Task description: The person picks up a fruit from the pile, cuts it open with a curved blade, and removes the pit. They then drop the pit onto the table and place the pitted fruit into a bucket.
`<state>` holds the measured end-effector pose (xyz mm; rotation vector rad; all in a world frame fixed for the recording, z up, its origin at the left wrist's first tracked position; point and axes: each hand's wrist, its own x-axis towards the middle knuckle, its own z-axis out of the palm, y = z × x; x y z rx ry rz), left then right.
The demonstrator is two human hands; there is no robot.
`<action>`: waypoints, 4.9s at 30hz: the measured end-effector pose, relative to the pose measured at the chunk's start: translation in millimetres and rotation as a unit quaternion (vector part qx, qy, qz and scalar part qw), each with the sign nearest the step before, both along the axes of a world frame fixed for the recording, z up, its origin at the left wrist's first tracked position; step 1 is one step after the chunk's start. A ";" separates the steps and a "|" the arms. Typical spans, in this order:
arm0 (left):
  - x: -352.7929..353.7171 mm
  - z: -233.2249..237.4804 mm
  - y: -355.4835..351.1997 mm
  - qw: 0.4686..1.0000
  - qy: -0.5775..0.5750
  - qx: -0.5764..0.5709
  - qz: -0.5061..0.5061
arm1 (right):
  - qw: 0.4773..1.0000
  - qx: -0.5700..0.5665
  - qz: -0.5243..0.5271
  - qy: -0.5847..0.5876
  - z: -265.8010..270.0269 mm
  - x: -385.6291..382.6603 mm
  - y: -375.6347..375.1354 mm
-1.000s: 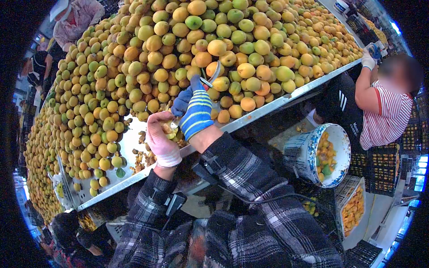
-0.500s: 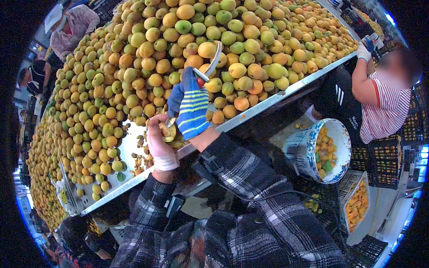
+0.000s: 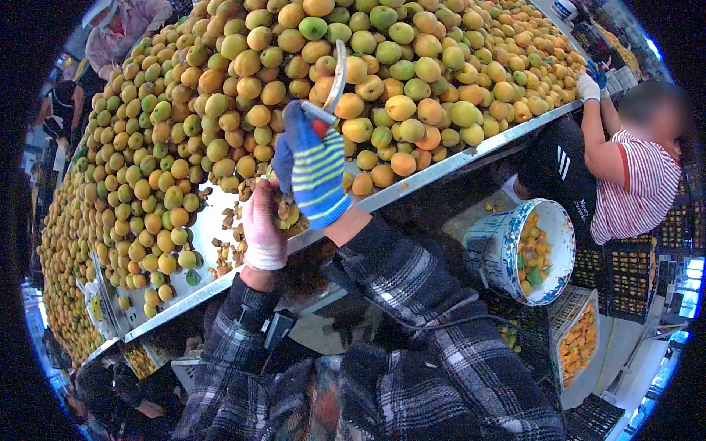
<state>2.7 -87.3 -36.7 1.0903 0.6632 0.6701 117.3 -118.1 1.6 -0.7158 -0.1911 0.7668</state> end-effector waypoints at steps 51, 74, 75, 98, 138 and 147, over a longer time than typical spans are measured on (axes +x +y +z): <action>-30.3 9.9 -20.3 0.639 0.348 0.340 -0.596 | 0.605 -0.459 0.038 -0.649 -34.3 59.4 -26.5; 42.6 -18.6 83.6 0.742 0.401 0.487 -0.228 | 0.650 -0.460 -0.055 -0.602 -19.4 55.4 -18.6; 39.0 -18.2 85.3 0.819 0.377 0.370 -0.224 | 0.710 -0.419 -0.021 -0.565 -21.3 56.4 -18.5; -16.9 7.1 46.8 0.943 -0.173 -0.272 -0.084 | 0.786 -0.306 0.102 -0.527 -17.2 -29.0 -9.3; -17.6 14.7 55.1 0.974 -0.159 -0.158 -0.006 | 0.708 -0.350 0.125 -0.601 -28.4 -38.0 -16.0; -17.3 12.3 56.7 0.995 -0.006 0.099 -0.035 | 0.663 -0.381 0.115 -0.634 -24.7 -37.1 -15.7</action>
